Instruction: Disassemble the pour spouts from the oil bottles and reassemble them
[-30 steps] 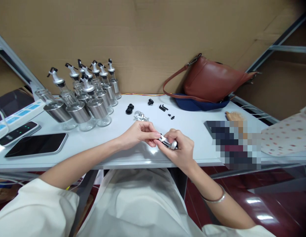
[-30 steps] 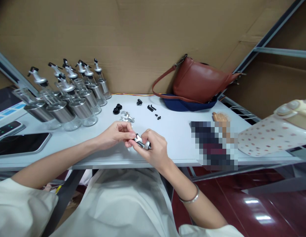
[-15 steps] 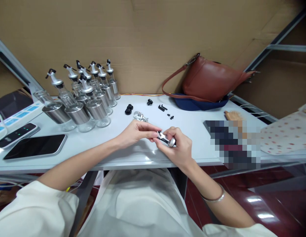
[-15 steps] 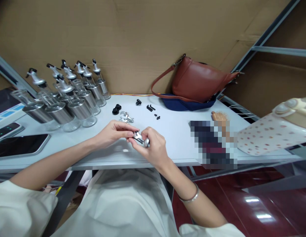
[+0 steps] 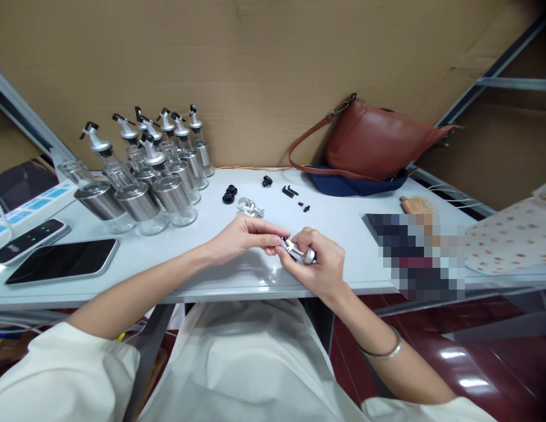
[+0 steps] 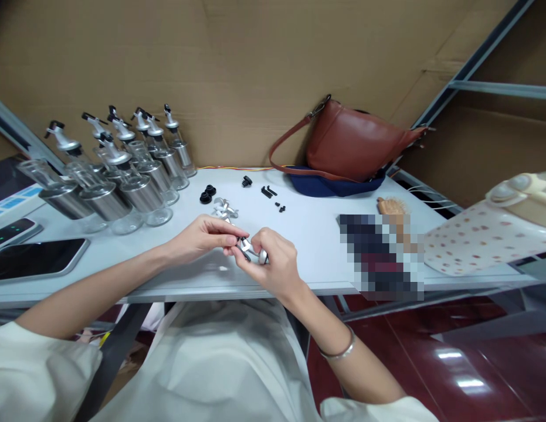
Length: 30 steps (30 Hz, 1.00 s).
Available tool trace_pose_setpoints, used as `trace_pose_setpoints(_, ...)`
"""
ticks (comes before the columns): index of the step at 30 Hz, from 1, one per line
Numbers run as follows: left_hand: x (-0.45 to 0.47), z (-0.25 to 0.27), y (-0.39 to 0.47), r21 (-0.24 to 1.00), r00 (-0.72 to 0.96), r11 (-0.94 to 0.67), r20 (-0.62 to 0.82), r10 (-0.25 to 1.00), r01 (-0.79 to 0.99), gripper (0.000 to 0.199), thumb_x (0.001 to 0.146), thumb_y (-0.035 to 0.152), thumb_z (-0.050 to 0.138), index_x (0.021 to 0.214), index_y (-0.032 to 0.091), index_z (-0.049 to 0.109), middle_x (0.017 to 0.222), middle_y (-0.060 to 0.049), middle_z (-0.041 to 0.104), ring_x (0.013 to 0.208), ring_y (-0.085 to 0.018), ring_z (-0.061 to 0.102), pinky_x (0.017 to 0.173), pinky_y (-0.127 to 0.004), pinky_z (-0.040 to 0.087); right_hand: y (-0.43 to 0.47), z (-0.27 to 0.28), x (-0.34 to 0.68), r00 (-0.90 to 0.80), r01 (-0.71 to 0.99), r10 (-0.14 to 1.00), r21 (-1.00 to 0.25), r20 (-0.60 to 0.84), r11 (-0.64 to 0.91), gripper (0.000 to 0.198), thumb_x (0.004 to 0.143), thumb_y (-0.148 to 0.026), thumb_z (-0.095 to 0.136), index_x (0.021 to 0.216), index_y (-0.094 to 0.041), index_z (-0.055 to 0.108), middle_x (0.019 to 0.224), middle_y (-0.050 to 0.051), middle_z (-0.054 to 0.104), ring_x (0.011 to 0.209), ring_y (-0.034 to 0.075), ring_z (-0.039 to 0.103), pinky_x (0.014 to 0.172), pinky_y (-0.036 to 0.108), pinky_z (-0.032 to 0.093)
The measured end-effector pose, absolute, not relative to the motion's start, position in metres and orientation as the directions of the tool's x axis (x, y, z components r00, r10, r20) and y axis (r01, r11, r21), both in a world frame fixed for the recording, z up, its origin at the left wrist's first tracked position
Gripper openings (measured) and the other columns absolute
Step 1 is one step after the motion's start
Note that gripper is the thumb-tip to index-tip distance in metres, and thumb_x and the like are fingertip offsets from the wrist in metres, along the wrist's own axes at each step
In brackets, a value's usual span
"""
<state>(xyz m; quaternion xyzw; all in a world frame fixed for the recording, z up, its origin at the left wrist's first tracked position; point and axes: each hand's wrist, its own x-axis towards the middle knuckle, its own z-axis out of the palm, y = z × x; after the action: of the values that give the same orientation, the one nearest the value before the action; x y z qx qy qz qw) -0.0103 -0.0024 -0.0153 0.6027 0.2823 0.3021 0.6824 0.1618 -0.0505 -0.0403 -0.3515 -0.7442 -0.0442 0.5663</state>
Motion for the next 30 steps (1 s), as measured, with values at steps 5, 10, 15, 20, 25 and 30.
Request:
trace_pose_setpoints(5,-0.0113,-0.0135,-0.0022,0.997,0.655,0.062,-0.022,0.755,-0.039,0.024,0.069,0.025,0.076,0.091,0.014,0.076,0.062,-0.002,0.068,0.059,-0.008,0.059,0.063,-0.021,0.05,-0.0515,-0.0401,0.1619,-0.095,0.581,0.486,-0.348,0.869,0.736,0.033,0.073,-0.021,0.067,0.069,-0.023,0.035,0.055,-0.006,0.046,0.046,0.009,0.046,0.044,0.021,0.038)
trace_pose_setpoints(10,-0.0114,-0.0141,-0.0023,0.998,0.646,0.066,-0.041,0.762,-0.014,0.026,0.068,0.026,0.077,0.091,0.014,0.075,0.065,-0.003,0.07,0.059,-0.009,0.06,0.064,-0.023,0.052,-0.0516,-0.0399,0.1627,-0.116,0.573,0.503,-0.356,0.856,0.738,0.031,0.076,-0.021,0.064,0.069,-0.023,0.034,0.055,-0.007,0.046,0.044,0.007,0.044,0.043,0.02,0.036)
trace_pose_setpoints(15,-0.012,-0.0152,-0.0012,0.996,0.644,0.084,-0.052,0.763,-0.019,0.029,0.066,0.028,0.078,0.093,0.015,0.075,0.068,-0.005,0.072,0.062,-0.012,0.063,0.066,-0.025,0.054,-0.0512,-0.041,0.1629,-0.108,0.6,0.493,-0.339,0.863,0.725,0.035,0.073,-0.024,0.069,0.069,-0.023,0.034,0.054,-0.007,0.045,0.044,0.007,0.044,0.042,0.019,0.035)
trace_pose_setpoints(20,-0.0126,-0.0147,-0.0011,0.994,0.654,0.102,-0.054,0.755,-0.036,0.022,0.068,0.023,0.077,0.09,0.016,0.076,0.065,-0.003,0.071,0.061,-0.009,0.063,0.067,-0.022,0.053,-0.0502,-0.0428,0.1636,-0.144,0.563,0.467,-0.316,0.872,0.763,0.032,0.078,-0.018,0.064,0.068,-0.023,0.034,0.054,-0.007,0.043,0.045,0.007,0.043,0.043,0.019,0.036)
trace_pose_setpoints(25,-0.0105,-0.016,-0.0014,0.991,0.652,0.13,-0.08,0.754,-0.029,0.023,0.066,0.024,0.078,0.087,0.015,0.076,0.065,-0.003,0.071,0.058,-0.008,0.061,0.065,-0.022,0.052,-0.05,-0.0423,0.1632,-0.203,0.509,0.435,-0.286,0.877,0.812,0.033,0.078,-0.01,0.062,0.068,-0.023,0.034,0.055,-0.007,0.04,0.048,0.007,0.042,0.045,0.019,0.036)
trace_pose_setpoints(30,-0.0106,-0.0165,-0.0015,0.989,0.657,0.144,-0.084,0.749,-0.038,0.025,0.064,0.028,0.08,0.085,0.015,0.076,0.068,-0.004,0.072,0.058,-0.008,0.062,0.065,-0.022,0.053,-0.0506,-0.0408,0.1632,-0.237,0.491,0.415,-0.26,0.879,0.831,0.033,0.079,-0.006,0.06,0.067,-0.023,0.034,0.055,-0.006,0.038,0.047,0.007,0.039,0.044,0.02,0.033)
